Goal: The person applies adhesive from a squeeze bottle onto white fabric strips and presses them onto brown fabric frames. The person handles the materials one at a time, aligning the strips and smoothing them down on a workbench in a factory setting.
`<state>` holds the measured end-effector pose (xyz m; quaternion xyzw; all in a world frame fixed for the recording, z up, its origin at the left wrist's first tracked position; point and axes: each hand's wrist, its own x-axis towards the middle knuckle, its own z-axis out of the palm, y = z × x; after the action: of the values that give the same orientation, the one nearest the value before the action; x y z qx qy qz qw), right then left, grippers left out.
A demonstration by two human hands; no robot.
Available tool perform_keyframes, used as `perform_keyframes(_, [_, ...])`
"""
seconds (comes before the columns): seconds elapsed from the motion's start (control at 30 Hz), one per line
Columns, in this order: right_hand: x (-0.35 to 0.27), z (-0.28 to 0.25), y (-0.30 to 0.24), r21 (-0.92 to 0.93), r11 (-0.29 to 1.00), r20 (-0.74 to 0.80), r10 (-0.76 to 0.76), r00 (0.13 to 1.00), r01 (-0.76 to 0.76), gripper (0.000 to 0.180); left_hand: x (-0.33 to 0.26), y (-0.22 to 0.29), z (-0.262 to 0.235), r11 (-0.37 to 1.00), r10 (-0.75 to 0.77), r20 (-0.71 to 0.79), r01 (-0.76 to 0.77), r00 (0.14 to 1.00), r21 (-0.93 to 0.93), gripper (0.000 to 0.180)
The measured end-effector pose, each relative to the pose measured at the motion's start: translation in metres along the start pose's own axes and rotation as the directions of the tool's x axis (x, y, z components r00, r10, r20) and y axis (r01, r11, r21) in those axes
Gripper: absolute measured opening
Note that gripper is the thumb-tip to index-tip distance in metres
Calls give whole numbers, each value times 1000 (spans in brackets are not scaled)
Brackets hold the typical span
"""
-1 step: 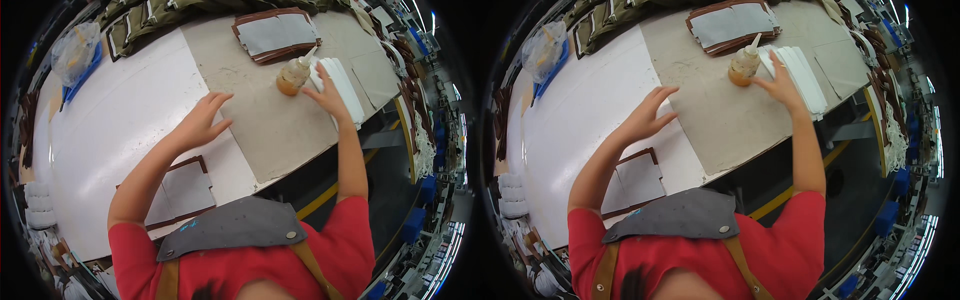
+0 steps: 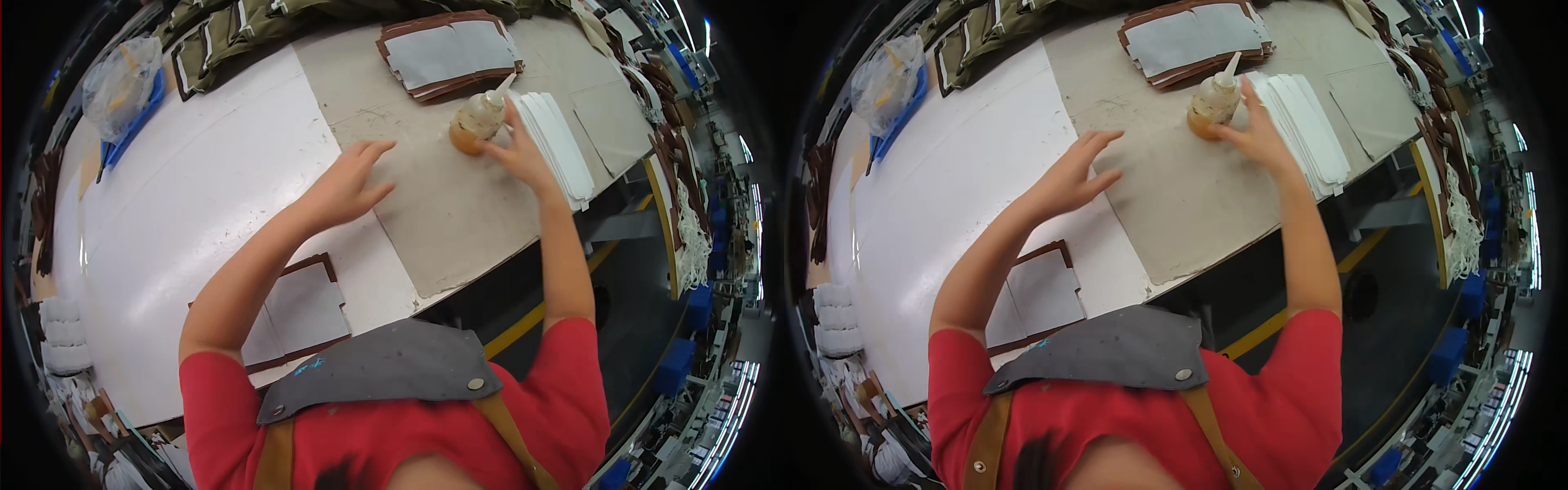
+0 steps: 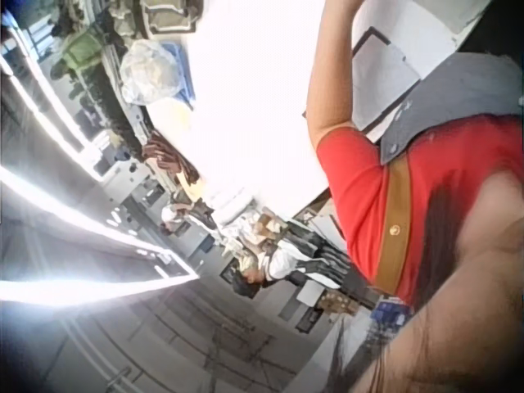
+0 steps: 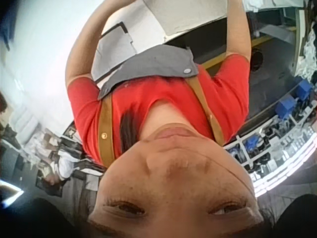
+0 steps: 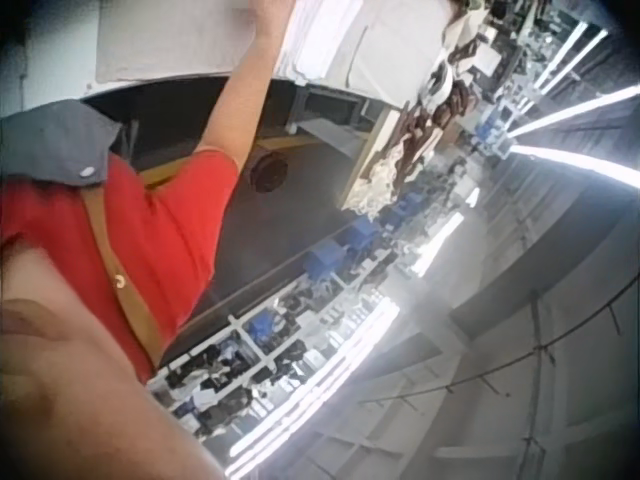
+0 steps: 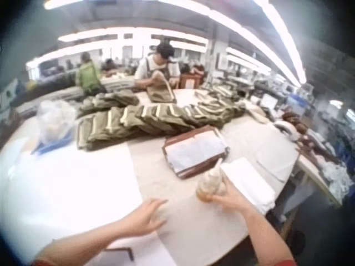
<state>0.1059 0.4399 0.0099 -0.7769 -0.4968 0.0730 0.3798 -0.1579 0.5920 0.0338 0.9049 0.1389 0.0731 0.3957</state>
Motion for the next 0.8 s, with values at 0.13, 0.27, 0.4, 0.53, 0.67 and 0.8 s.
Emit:
perform_keyframes(0.13, [13,13,-4,271,930,48,244,969,-248,75,60,16,46,985,174,-5,-174,985,1,48])
perform_keyframes(0.27, [37,-52,53,255,964,-420,186,888,-81,73,65,16,56,975,220,37,-219,975,-34,41])
perform_keyframes(0.4, [12,-138,176,-114,929,-627,209,750,-353,75,80,24,60,979,190,70,-183,979,-87,35])
perform_keyframes(0.53, [-32,-153,204,-420,679,-387,466,796,-602,58,96,31,79,953,271,56,-259,961,-157,31])
perform_keyframes(0.67, [-44,-80,62,-263,908,-291,247,924,-325,31,101,34,94,948,266,64,-249,962,-199,28])
perform_keyframes(0.8, [-48,-56,43,-612,781,-62,106,992,-122,26,104,49,102,937,264,127,-223,956,-267,27])
